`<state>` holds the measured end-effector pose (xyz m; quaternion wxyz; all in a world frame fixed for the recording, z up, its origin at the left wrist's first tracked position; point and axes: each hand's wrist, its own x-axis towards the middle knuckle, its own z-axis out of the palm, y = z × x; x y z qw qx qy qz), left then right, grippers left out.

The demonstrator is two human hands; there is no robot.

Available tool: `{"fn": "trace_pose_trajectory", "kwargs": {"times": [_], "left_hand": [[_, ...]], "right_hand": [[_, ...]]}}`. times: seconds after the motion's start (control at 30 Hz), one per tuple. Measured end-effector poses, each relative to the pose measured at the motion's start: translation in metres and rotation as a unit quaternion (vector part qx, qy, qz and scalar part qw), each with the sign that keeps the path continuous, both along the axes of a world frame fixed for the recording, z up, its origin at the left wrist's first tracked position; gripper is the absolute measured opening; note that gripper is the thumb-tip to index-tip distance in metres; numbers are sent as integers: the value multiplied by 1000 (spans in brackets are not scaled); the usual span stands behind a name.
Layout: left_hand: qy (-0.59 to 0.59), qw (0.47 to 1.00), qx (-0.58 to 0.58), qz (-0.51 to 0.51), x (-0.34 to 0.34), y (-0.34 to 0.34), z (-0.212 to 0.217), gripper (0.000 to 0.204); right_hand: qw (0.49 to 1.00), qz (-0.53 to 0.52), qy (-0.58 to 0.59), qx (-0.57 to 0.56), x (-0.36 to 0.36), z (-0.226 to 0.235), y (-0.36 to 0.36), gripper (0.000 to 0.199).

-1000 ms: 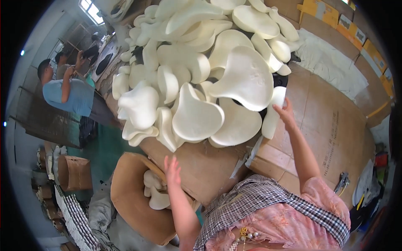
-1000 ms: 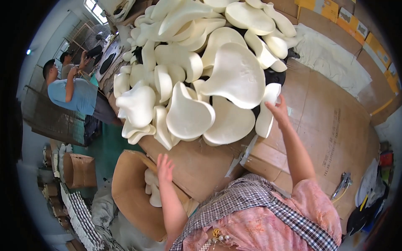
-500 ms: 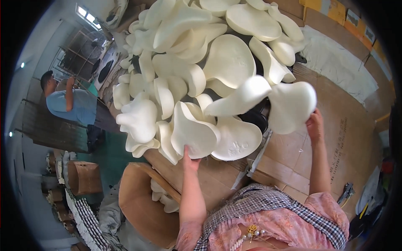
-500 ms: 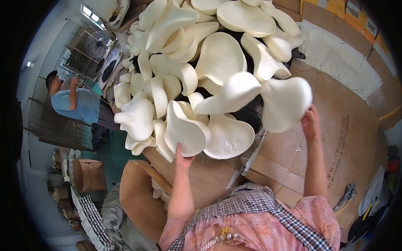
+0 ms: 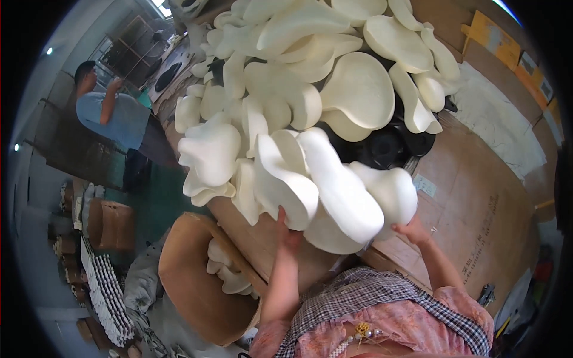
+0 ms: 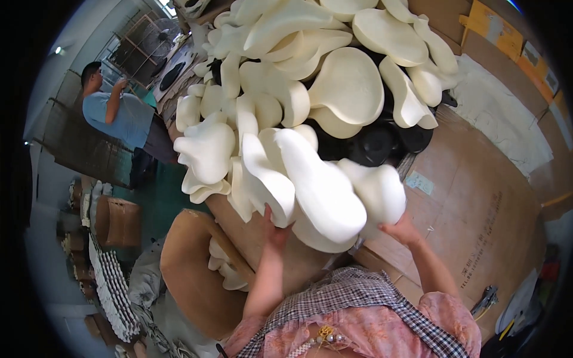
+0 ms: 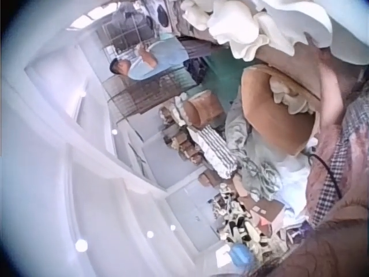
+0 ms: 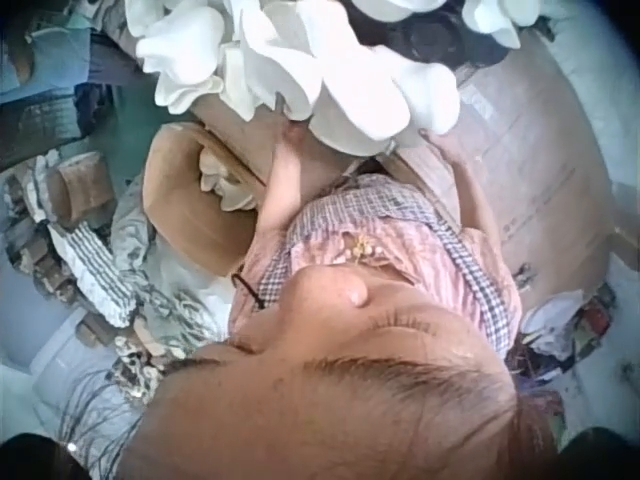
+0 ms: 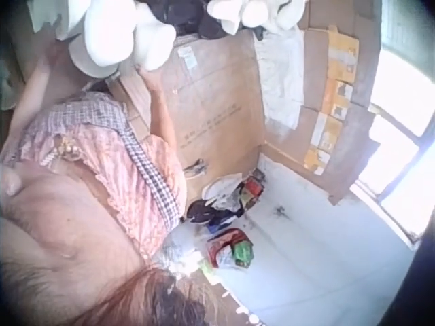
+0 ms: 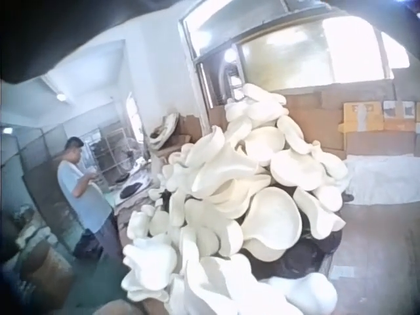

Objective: Sort and pack white foam pieces into a cardboard box.

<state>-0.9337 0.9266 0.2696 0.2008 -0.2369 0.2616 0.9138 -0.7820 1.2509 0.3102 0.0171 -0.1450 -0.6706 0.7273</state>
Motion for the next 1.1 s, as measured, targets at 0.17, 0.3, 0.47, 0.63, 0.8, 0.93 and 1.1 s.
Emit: {"fn": "trace_pose_trajectory", "kwargs": {"times": [0.17, 0.3, 0.47, 0.63, 0.8, 0.93, 1.1], "left_hand": [[68, 996, -56, 19, 40, -13, 64, 52], [161, 975, -117, 95, 76, -92, 101, 53], [196, 946, -127, 225, 120, -213, 112, 60], [-33, 827, -262, 497, 164, -285, 106, 78], [-123, 816, -332, 457, 170, -303, 50, 71], [10, 896, -258, 360, 95, -276, -13, 41], [-195, 387, -898, 76, -4, -205, 15, 80]], "right_hand": [[990, 98, 25, -95, 9, 20, -75, 71], [957, 268, 85, -68, -23, 53, -123, 73], [864, 471, 165, -62, -67, 61, -248, 81], [867, 400, 296, 28, -103, 93, -296, 83], [868, -58, 278, 407, -182, 29, -183, 63], [892, -137, 38, 430, -210, -7, -142, 87], [896, -81, -104, 425, -224, -36, -115, 95]]}}
